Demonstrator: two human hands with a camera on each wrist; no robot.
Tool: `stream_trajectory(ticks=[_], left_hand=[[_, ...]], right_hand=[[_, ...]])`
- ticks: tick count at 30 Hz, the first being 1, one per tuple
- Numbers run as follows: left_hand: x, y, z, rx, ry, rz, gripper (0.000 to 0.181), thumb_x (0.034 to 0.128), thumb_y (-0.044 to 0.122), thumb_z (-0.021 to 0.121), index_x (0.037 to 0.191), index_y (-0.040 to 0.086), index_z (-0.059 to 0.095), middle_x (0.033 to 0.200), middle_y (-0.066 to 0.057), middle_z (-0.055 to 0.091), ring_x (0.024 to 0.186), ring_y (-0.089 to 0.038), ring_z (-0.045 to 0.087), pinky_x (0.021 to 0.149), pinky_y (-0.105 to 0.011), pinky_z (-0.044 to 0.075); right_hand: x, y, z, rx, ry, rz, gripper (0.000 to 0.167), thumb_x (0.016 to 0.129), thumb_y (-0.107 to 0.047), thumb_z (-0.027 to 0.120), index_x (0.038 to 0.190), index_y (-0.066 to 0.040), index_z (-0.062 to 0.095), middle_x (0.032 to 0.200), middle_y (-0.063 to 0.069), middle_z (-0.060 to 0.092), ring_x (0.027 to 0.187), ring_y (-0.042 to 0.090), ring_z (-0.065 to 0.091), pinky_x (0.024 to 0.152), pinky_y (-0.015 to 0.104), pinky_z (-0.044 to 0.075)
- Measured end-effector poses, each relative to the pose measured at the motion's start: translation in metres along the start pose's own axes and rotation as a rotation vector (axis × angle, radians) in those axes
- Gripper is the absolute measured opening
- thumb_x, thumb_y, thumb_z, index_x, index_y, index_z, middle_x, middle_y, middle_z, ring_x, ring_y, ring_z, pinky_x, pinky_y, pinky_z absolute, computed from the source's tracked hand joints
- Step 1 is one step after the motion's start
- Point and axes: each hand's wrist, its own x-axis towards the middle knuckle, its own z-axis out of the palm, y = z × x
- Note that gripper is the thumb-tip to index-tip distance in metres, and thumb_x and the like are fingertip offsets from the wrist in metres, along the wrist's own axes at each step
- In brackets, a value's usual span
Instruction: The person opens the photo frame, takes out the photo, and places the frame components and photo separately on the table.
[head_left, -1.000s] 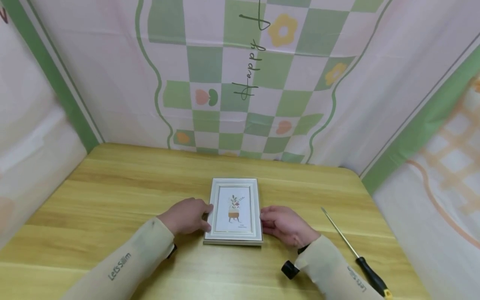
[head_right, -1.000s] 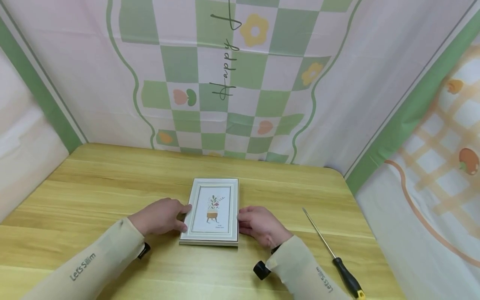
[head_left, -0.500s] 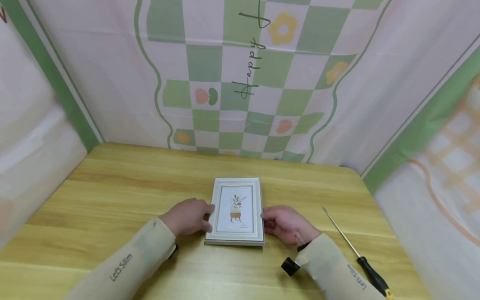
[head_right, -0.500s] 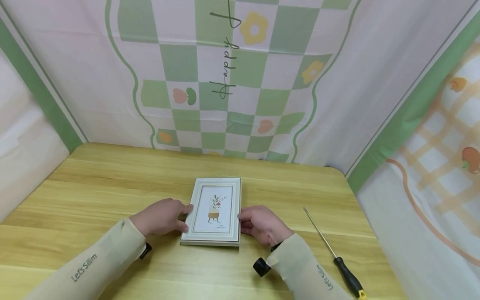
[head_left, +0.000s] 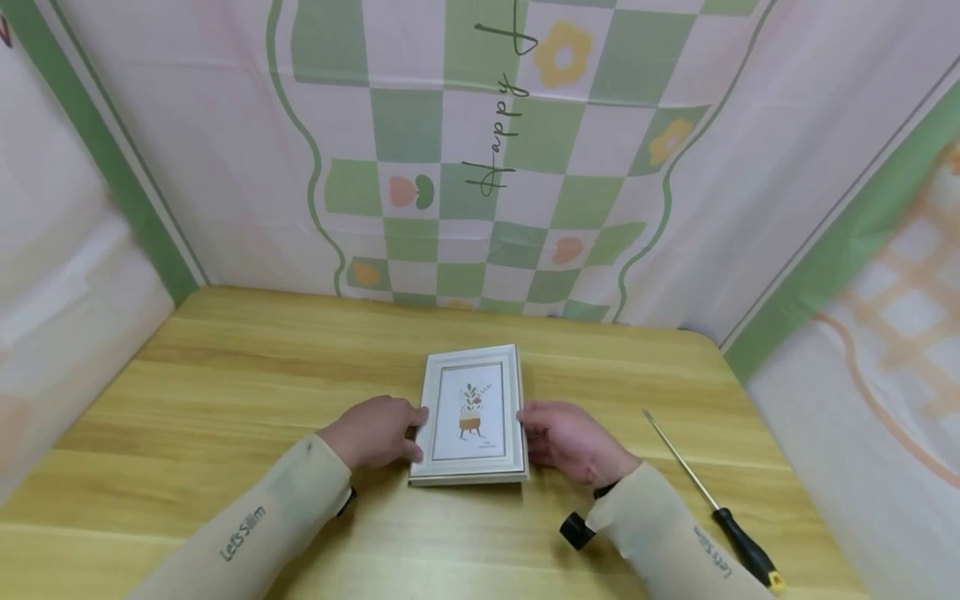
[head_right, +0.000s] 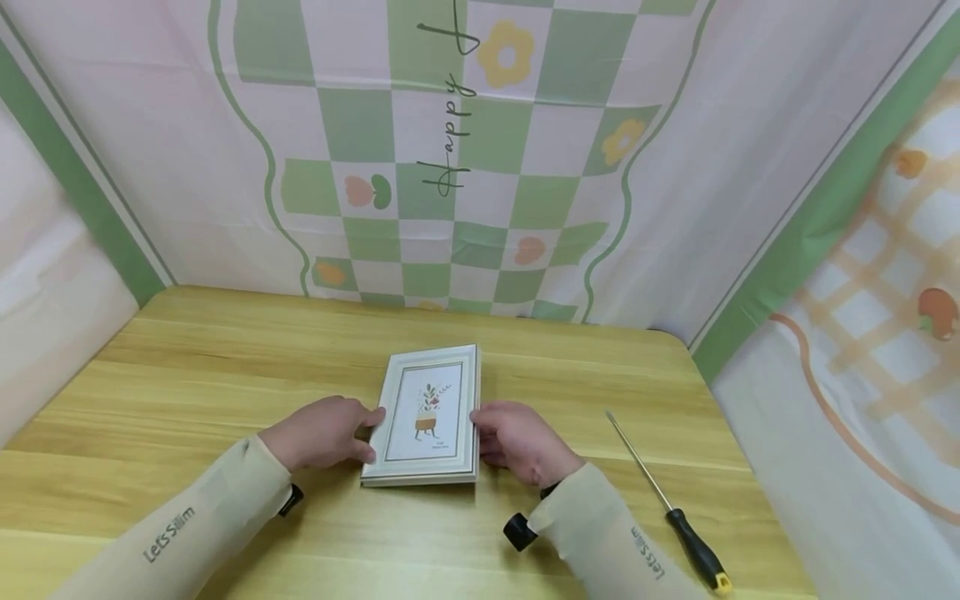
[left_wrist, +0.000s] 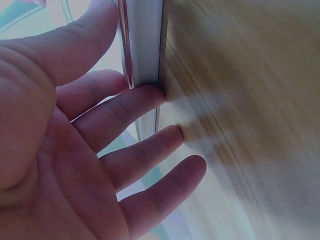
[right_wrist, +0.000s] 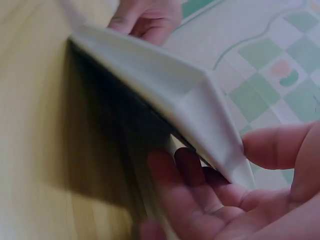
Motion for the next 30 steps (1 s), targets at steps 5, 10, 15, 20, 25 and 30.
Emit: stream_trajectory(ticks=[5, 10, 15, 20, 25, 30], left_hand=[[0.001, 0.002, 0.000, 0.019, 0.003, 0.005, 0.053, 0.0856, 0.030, 0.080, 0.131, 0.007, 0.065, 0.109, -0.009, 0.068, 0.080, -0.017, 0.054, 0.080, -0.038, 0.048], [0.000, 0.004, 0.002, 0.044, 0.011, 0.025, 0.037, 0.0859, 0.031, 0.079, 0.113, 0.009, 0.068, 0.107, -0.009, 0.066, 0.085, -0.022, 0.058, 0.079, -0.040, 0.049], [-0.001, 0.005, 0.003, 0.132, 0.048, 0.101, 0.027, 0.0877, 0.032, 0.077, 0.082, 0.014, 0.058, 0.149, -0.020, 0.044, 0.119, -0.032, 0.057, 0.091, -0.041, 0.050], [0.001, 0.004, 0.003, 0.134, 0.062, 0.141, 0.034, 0.0872, 0.029, 0.077, 0.072, 0.015, 0.050, 0.150, -0.021, 0.043, 0.107, -0.029, 0.062, 0.081, -0.038, 0.051], [0.005, 0.002, 0.005, 0.127, 0.055, 0.151, 0.036, 0.0873, 0.029, 0.077, 0.071, 0.014, 0.048, 0.148, -0.023, 0.044, 0.103, -0.029, 0.063, 0.083, -0.040, 0.050], [0.006, 0.001, 0.005, 0.134, 0.044, 0.121, 0.038, 0.0863, 0.030, 0.079, 0.070, 0.015, 0.048, 0.149, -0.019, 0.044, 0.089, -0.023, 0.060, 0.076, -0.039, 0.050]], right_hand=[[-0.005, -0.004, 0.007, -0.162, 0.109, -0.047, 0.037, 0.104, -0.018, 0.051, 0.131, 0.006, 0.053, 0.106, 0.017, 0.068, 0.088, 0.029, 0.065, 0.080, 0.043, 0.054], [-0.008, -0.006, 0.011, -0.248, 0.198, -0.103, 0.057, 0.103, -0.014, 0.053, 0.155, -0.012, 0.031, 0.103, 0.015, 0.070, 0.083, 0.031, 0.066, 0.076, 0.042, 0.054], [-0.011, -0.008, 0.012, -0.298, 0.214, -0.124, 0.060, 0.103, -0.013, 0.054, 0.158, -0.020, 0.029, 0.104, 0.013, 0.069, 0.084, 0.029, 0.065, 0.077, 0.044, 0.054], [-0.013, -0.010, 0.011, -0.346, 0.224, -0.138, 0.059, 0.103, -0.016, 0.055, 0.157, -0.019, 0.032, 0.102, 0.012, 0.069, 0.085, 0.025, 0.065, 0.079, 0.045, 0.054], [-0.012, -0.012, 0.011, -0.376, 0.241, -0.138, 0.059, 0.102, -0.016, 0.057, 0.157, -0.018, 0.033, 0.100, 0.011, 0.069, 0.086, 0.023, 0.065, 0.080, 0.044, 0.054], [-0.012, -0.012, 0.014, -0.363, 0.246, -0.138, 0.059, 0.102, -0.016, 0.058, 0.156, -0.018, 0.035, 0.101, 0.011, 0.070, 0.085, 0.025, 0.067, 0.080, 0.044, 0.055]])
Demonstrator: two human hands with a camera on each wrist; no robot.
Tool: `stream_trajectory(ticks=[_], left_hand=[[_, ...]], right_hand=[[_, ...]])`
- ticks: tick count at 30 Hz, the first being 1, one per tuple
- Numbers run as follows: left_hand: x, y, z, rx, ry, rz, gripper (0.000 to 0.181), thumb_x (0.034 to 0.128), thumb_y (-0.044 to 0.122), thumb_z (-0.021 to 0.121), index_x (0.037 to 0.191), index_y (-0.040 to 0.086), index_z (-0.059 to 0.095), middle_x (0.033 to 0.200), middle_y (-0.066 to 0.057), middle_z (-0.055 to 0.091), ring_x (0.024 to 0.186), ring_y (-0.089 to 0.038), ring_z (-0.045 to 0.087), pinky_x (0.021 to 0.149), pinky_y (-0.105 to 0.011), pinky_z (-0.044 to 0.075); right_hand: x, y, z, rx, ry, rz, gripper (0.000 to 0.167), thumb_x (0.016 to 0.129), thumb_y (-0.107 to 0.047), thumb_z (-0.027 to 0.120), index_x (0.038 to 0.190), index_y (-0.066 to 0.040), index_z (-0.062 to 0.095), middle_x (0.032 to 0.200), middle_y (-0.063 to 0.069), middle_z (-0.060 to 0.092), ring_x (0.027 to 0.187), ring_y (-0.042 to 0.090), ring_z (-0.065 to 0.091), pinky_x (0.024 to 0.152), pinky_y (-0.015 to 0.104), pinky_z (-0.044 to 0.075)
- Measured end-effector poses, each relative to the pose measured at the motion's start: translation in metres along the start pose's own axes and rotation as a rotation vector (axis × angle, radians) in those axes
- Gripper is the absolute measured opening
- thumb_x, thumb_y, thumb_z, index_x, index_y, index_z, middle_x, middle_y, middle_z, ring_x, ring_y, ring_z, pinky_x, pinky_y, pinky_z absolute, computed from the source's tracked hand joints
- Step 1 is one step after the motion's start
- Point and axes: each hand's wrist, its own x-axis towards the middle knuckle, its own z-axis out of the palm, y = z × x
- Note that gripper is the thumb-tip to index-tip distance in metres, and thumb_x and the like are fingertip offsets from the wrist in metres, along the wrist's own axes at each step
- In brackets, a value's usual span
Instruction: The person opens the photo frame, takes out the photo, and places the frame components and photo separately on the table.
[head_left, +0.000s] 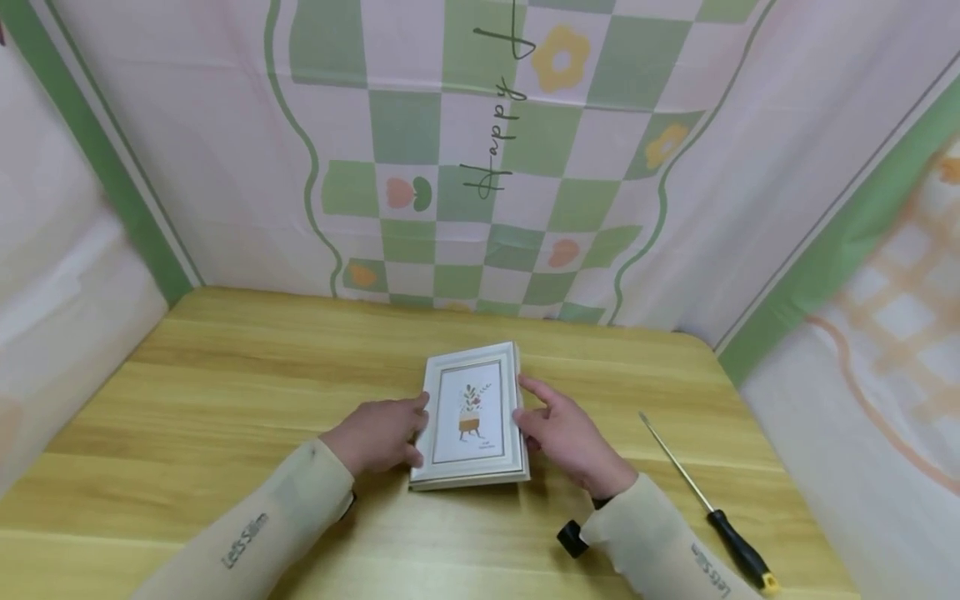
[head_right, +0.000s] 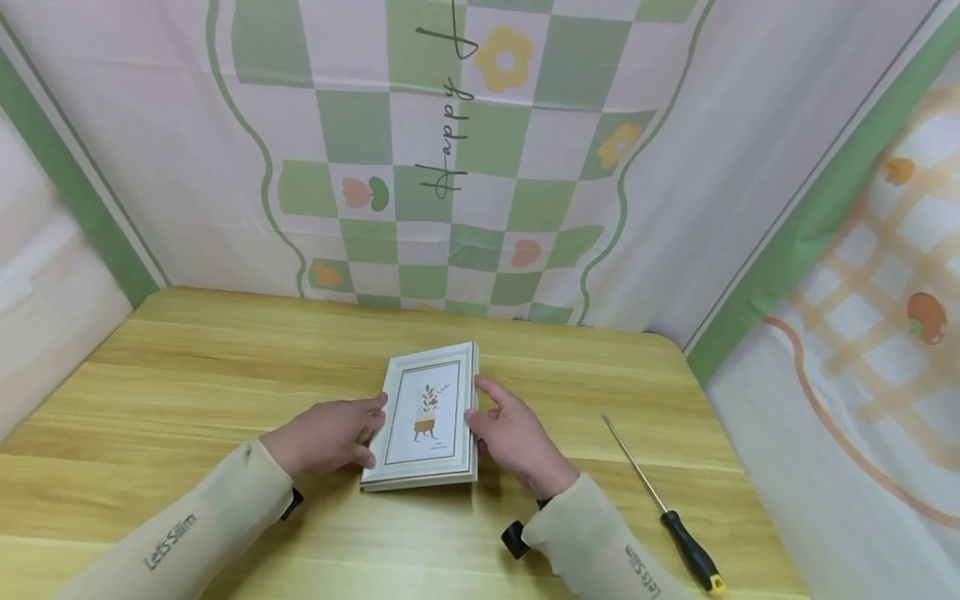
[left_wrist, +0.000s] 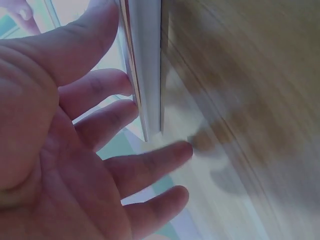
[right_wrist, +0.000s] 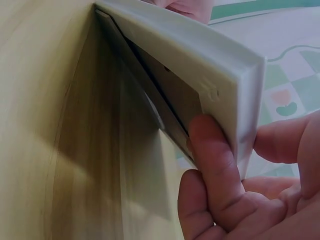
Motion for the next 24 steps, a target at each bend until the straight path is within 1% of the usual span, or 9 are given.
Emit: stream_trajectory(ticks=[2, 6, 10, 15, 20, 24], left_hand=[[0.000, 0.000, 0.000, -0.003, -0.005, -0.004, 0.038, 0.0859, 0.030, 0.079, 0.070, 0.014, 0.048, 0.149, -0.019, 0.044, 0.088, -0.022, 0.060, 0.076, -0.038, 0.049], [0.001, -0.001, 0.000, -0.010, -0.013, 0.004, 0.037, 0.0861, 0.028, 0.079, 0.071, 0.014, 0.048, 0.149, -0.021, 0.044, 0.097, -0.026, 0.062, 0.082, -0.038, 0.049], [0.002, 0.000, -0.001, -0.012, -0.019, 0.005, 0.036, 0.0856, 0.027, 0.079, 0.072, 0.013, 0.049, 0.149, -0.022, 0.044, 0.097, -0.027, 0.063, 0.081, -0.039, 0.049], [0.002, 0.000, -0.003, -0.013, -0.029, -0.001, 0.035, 0.0854, 0.028, 0.079, 0.073, 0.013, 0.050, 0.149, -0.021, 0.043, 0.099, -0.028, 0.063, 0.082, -0.039, 0.049], [0.002, -0.002, -0.002, -0.012, -0.031, -0.013, 0.034, 0.0853, 0.029, 0.079, 0.073, 0.015, 0.051, 0.150, -0.019, 0.043, 0.099, -0.026, 0.062, 0.083, -0.039, 0.049], [0.002, -0.002, -0.003, -0.023, -0.031, -0.026, 0.034, 0.0850, 0.029, 0.080, 0.073, 0.015, 0.052, 0.151, -0.018, 0.043, 0.097, -0.024, 0.062, 0.082, -0.038, 0.049]], right_hand=[[0.000, -0.001, 0.001, -0.002, -0.002, -0.005, 0.059, 0.102, -0.016, 0.058, 0.156, -0.018, 0.035, 0.101, 0.011, 0.070, 0.084, 0.026, 0.067, 0.079, 0.045, 0.055], [-0.001, -0.003, 0.002, -0.011, 0.000, -0.008, 0.059, 0.102, -0.016, 0.058, 0.156, -0.018, 0.035, 0.098, 0.011, 0.071, 0.082, 0.028, 0.068, 0.078, 0.046, 0.055], [0.000, -0.006, 0.002, -0.030, 0.004, -0.004, 0.059, 0.102, -0.017, 0.058, 0.156, -0.021, 0.035, 0.096, 0.010, 0.071, 0.080, 0.029, 0.068, 0.077, 0.046, 0.054], [0.000, -0.012, 0.003, -0.066, 0.002, -0.023, 0.059, 0.102, -0.019, 0.058, 0.156, -0.021, 0.034, 0.095, 0.010, 0.071, 0.076, 0.027, 0.067, 0.074, 0.047, 0.054], [0.000, -0.016, 0.006, -0.072, -0.008, -0.038, 0.059, 0.103, -0.020, 0.057, 0.157, -0.021, 0.033, 0.093, 0.010, 0.071, 0.074, 0.027, 0.067, 0.071, 0.047, 0.054], [0.000, -0.018, 0.008, -0.077, -0.013, -0.047, 0.059, 0.103, -0.020, 0.057, 0.157, -0.022, 0.032, 0.093, 0.009, 0.071, 0.074, 0.026, 0.067, 0.072, 0.048, 0.054]])
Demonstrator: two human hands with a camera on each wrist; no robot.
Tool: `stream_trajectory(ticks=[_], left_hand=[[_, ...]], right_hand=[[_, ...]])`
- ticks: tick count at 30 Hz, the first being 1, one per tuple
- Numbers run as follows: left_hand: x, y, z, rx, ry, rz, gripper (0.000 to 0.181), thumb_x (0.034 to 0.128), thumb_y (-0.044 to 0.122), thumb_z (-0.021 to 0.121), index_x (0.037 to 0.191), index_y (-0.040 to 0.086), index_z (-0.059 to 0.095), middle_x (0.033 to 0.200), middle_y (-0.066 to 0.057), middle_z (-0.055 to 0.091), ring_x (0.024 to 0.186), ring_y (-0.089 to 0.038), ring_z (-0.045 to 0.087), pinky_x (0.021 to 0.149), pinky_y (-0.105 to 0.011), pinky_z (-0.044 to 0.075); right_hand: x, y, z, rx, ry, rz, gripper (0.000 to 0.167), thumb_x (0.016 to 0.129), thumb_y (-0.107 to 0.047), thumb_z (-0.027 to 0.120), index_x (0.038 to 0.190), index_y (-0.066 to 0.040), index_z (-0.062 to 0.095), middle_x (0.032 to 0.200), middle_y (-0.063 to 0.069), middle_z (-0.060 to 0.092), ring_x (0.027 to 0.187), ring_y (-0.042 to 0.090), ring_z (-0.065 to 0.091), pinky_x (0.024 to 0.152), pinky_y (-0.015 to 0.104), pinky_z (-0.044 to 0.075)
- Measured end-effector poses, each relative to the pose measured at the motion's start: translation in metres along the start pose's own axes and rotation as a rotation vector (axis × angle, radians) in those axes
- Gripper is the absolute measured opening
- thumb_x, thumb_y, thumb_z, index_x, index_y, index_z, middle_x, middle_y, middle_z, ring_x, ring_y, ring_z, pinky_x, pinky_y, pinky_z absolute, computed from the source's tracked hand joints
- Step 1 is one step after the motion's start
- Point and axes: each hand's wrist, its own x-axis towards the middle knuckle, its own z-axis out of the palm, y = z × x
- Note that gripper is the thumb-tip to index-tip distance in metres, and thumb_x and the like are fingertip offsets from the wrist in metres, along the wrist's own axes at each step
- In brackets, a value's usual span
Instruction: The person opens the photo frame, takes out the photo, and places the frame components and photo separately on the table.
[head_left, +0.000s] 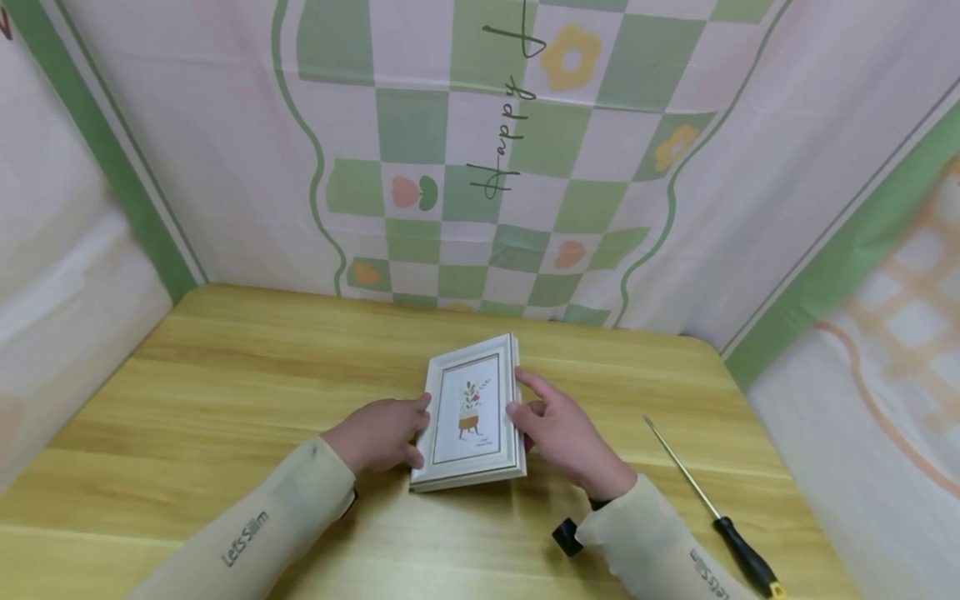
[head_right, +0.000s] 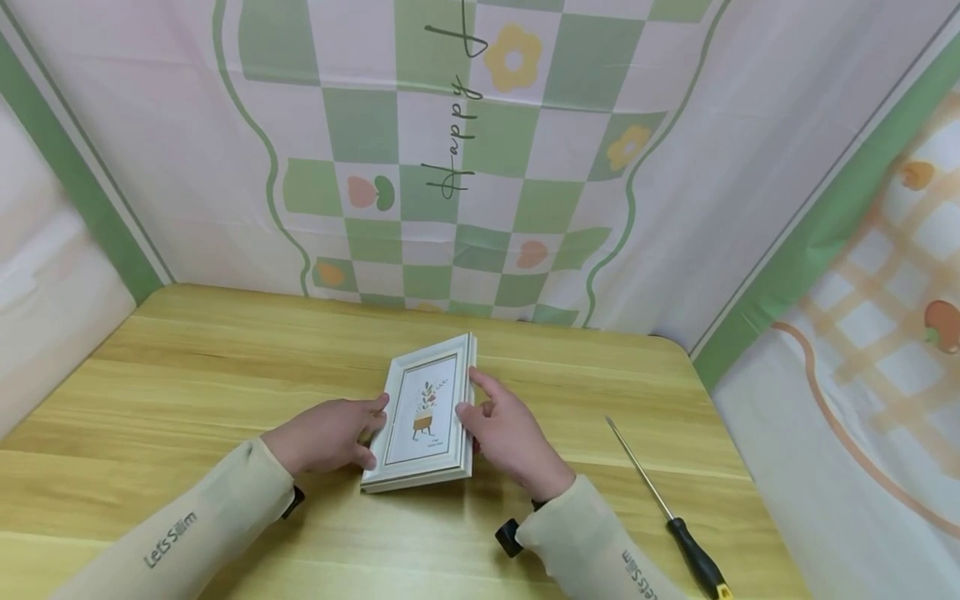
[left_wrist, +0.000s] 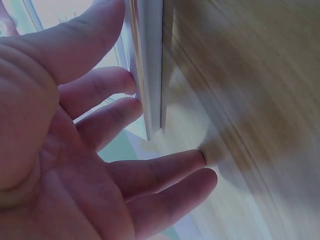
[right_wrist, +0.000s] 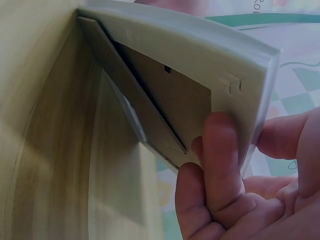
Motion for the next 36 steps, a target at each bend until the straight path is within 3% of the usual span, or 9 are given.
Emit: stream_trajectory(ticks=[10, 20, 27, 34, 36], left_hand=[[0.002, 0.005, -0.002, 0.054, 0.015, -0.015, 0.033, 0.0802, 0.027, 0.083, 0.070, 0.013, 0.055, 0.146, -0.018, 0.048, 0.093, -0.028, 0.064, 0.081, -0.038, 0.051], [0.002, 0.007, -0.002, 0.035, 0.025, -0.038, 0.032, 0.0771, 0.023, 0.084, 0.068, 0.014, 0.055, 0.146, -0.017, 0.049, 0.080, -0.024, 0.060, 0.074, -0.038, 0.050], [0.005, 0.004, 0.001, 0.036, 0.043, -0.037, 0.034, 0.0761, 0.025, 0.085, 0.066, 0.015, 0.054, 0.146, -0.015, 0.050, 0.083, -0.024, 0.062, 0.071, -0.037, 0.051], [0.005, 0.006, 0.002, 0.036, 0.048, -0.043, 0.034, 0.0746, 0.024, 0.087, 0.066, 0.015, 0.055, 0.144, -0.013, 0.052, 0.079, -0.021, 0.061, 0.070, -0.037, 0.052], [0.004, 0.007, 0.001, 0.035, 0.050, -0.048, 0.032, 0.0742, 0.024, 0.087, 0.067, 0.015, 0.057, 0.144, -0.013, 0.052, 0.077, -0.020, 0.060, 0.069, -0.037, 0.052]], right_hand=[[0.001, -0.003, 0.002, -0.004, -0.003, -0.038, 0.059, 0.103, -0.022, 0.056, 0.157, -0.022, 0.032, 0.090, 0.010, 0.069, 0.074, 0.026, 0.066, 0.072, 0.047, 0.054], [0.001, -0.007, 0.008, 0.035, 0.003, -0.089, 0.060, 0.103, -0.019, 0.056, 0.157, -0.017, 0.031, 0.087, 0.013, 0.066, 0.074, 0.026, 0.065, 0.072, 0.049, 0.055], [0.001, -0.017, 0.011, -0.002, -0.014, -0.112, 0.060, 0.103, -0.027, 0.057, 0.157, -0.022, 0.031, 0.087, 0.012, 0.065, 0.076, 0.025, 0.063, 0.062, 0.040, 0.050], [0.000, -0.025, 0.016, 0.021, -0.050, -0.134, 0.060, 0.104, -0.031, 0.056, 0.157, -0.026, 0.029, 0.091, 0.012, 0.065, 0.084, 0.023, 0.067, 0.067, 0.043, 0.052], [0.000, -0.027, 0.018, 0.019, -0.048, -0.139, 0.060, 0.103, -0.032, 0.056, 0.156, -0.027, 0.029, 0.090, 0.013, 0.065, 0.081, 0.024, 0.066, 0.063, 0.041, 0.051]])
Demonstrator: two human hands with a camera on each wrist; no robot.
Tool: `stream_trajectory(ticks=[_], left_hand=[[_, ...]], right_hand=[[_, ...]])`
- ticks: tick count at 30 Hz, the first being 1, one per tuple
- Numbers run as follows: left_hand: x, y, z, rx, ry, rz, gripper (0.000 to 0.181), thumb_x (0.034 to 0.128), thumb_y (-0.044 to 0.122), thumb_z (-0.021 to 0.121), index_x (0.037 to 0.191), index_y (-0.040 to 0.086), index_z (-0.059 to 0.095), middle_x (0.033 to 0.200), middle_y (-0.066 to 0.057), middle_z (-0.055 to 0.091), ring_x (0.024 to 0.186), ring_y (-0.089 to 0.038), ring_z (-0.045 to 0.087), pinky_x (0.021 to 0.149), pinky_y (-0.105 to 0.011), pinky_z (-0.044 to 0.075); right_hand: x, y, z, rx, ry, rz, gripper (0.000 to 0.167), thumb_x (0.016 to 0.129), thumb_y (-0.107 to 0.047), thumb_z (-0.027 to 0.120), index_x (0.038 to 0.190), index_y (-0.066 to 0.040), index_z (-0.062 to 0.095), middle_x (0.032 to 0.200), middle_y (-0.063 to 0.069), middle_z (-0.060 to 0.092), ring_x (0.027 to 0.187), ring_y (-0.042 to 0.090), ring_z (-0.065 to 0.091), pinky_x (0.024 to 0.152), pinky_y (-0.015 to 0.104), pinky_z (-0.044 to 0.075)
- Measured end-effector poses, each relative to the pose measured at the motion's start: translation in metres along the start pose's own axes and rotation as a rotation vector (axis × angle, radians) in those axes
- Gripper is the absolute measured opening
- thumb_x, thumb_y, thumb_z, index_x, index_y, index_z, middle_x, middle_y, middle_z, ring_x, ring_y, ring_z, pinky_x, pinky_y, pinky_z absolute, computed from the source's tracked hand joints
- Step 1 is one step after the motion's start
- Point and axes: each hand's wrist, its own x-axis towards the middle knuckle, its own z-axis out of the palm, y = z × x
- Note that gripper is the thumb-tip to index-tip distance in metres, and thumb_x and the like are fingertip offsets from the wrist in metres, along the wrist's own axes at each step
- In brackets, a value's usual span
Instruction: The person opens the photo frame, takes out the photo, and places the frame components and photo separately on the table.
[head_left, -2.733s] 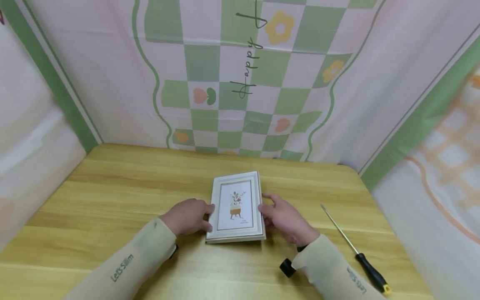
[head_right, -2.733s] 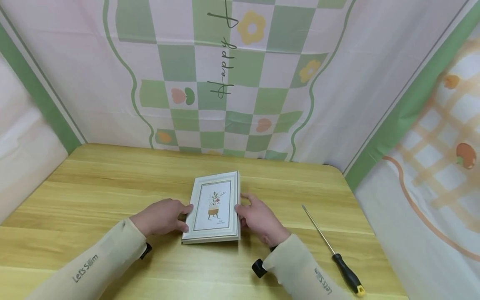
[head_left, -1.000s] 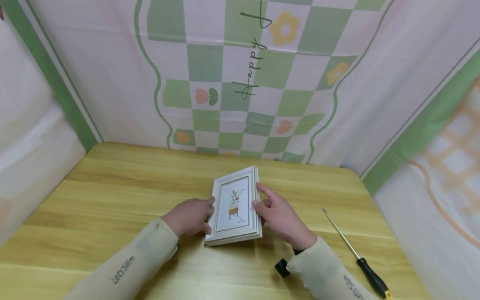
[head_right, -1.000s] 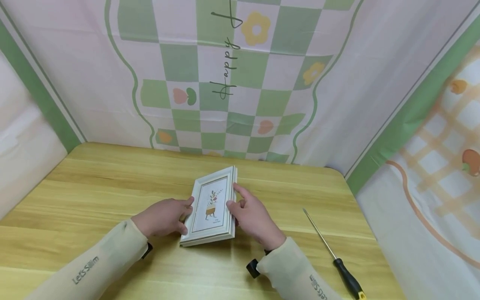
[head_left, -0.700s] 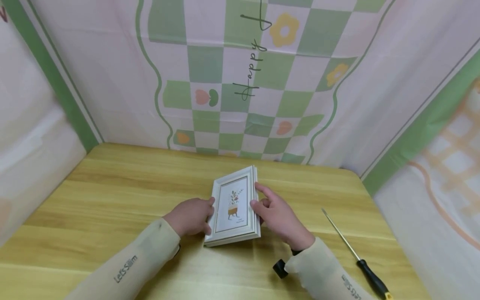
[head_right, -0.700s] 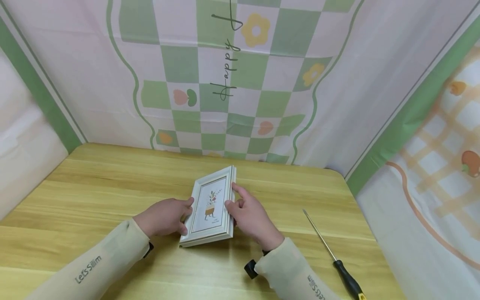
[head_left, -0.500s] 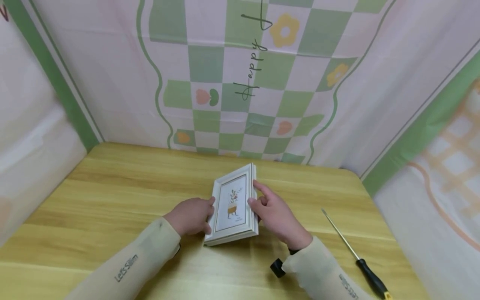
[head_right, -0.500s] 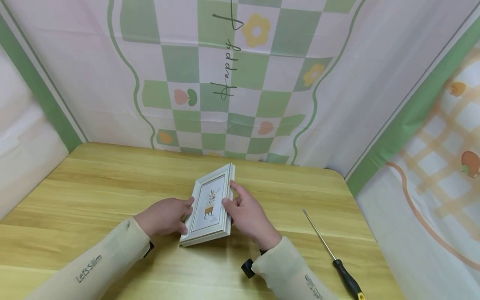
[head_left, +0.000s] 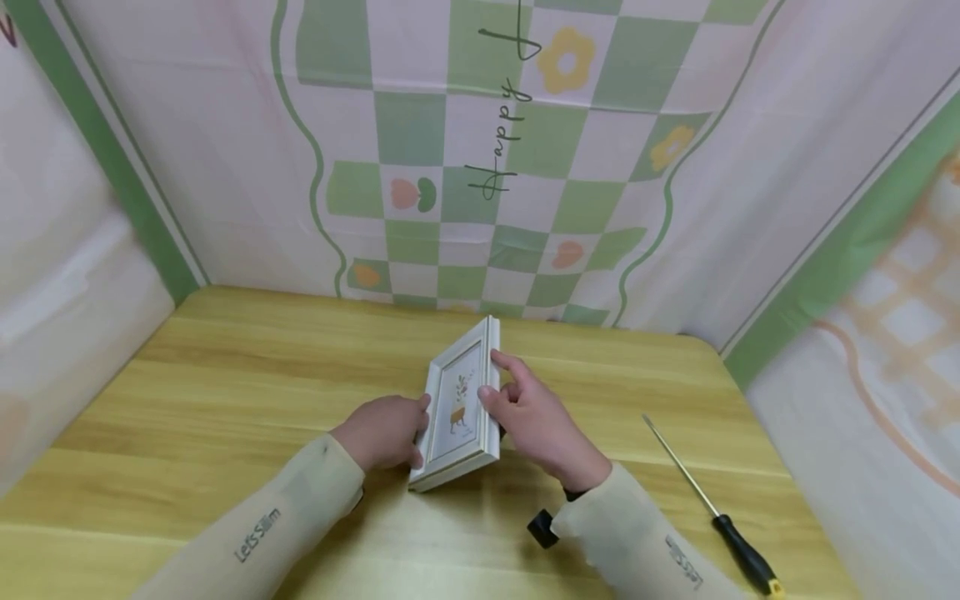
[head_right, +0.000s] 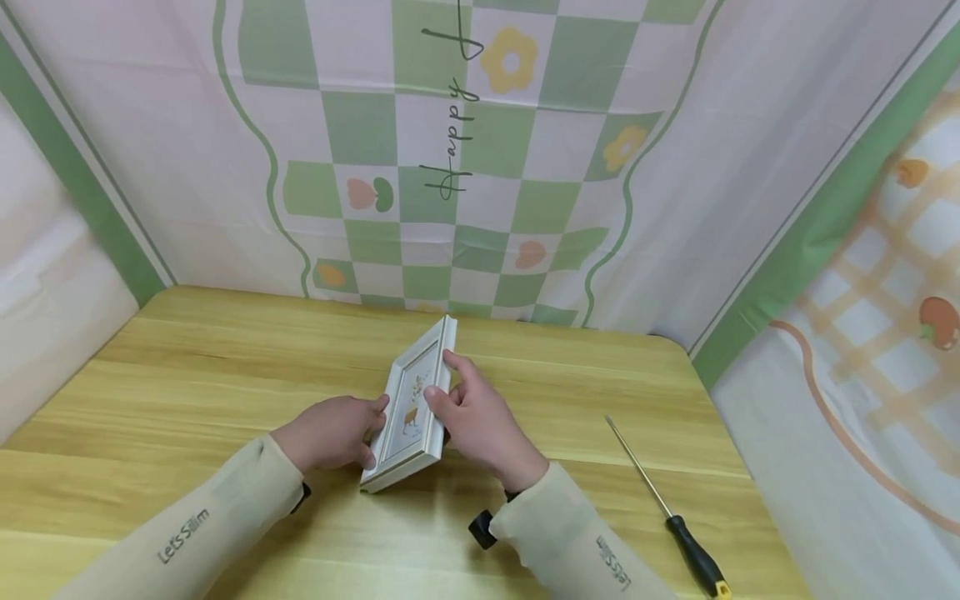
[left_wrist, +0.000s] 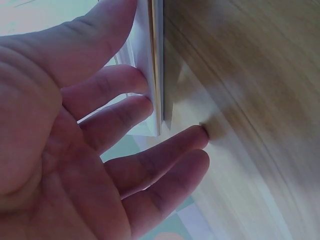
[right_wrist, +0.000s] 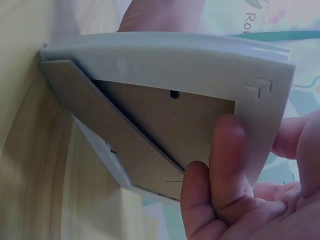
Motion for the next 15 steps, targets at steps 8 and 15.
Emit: stream_trajectory(ticks=[8, 15], left_hand=[[-0.002, 0.003, -0.004, -0.043, 0.013, -0.020, 0.024, 0.0723, 0.019, 0.089, 0.077, 0.011, 0.067, 0.133, -0.016, 0.061, 0.069, -0.016, 0.054, 0.068, -0.039, 0.053], [-0.002, 0.004, -0.005, -0.064, 0.023, -0.037, 0.026, 0.0711, 0.019, 0.090, 0.075, 0.012, 0.065, 0.086, -0.008, 0.067, 0.066, -0.018, 0.053, 0.068, -0.041, 0.053]], right_hand=[[0.003, -0.006, 0.008, -0.061, 0.004, -0.013, 0.060, 0.102, -0.041, 0.057, 0.155, -0.031, 0.031, 0.083, 0.011, 0.061, 0.054, 0.019, 0.044, 0.046, 0.031, 0.037], [0.006, -0.012, 0.015, -0.078, -0.004, -0.016, 0.061, 0.103, -0.040, 0.055, 0.157, -0.031, 0.029, 0.071, 0.009, 0.059, 0.046, 0.015, 0.037, 0.042, 0.028, 0.033]])
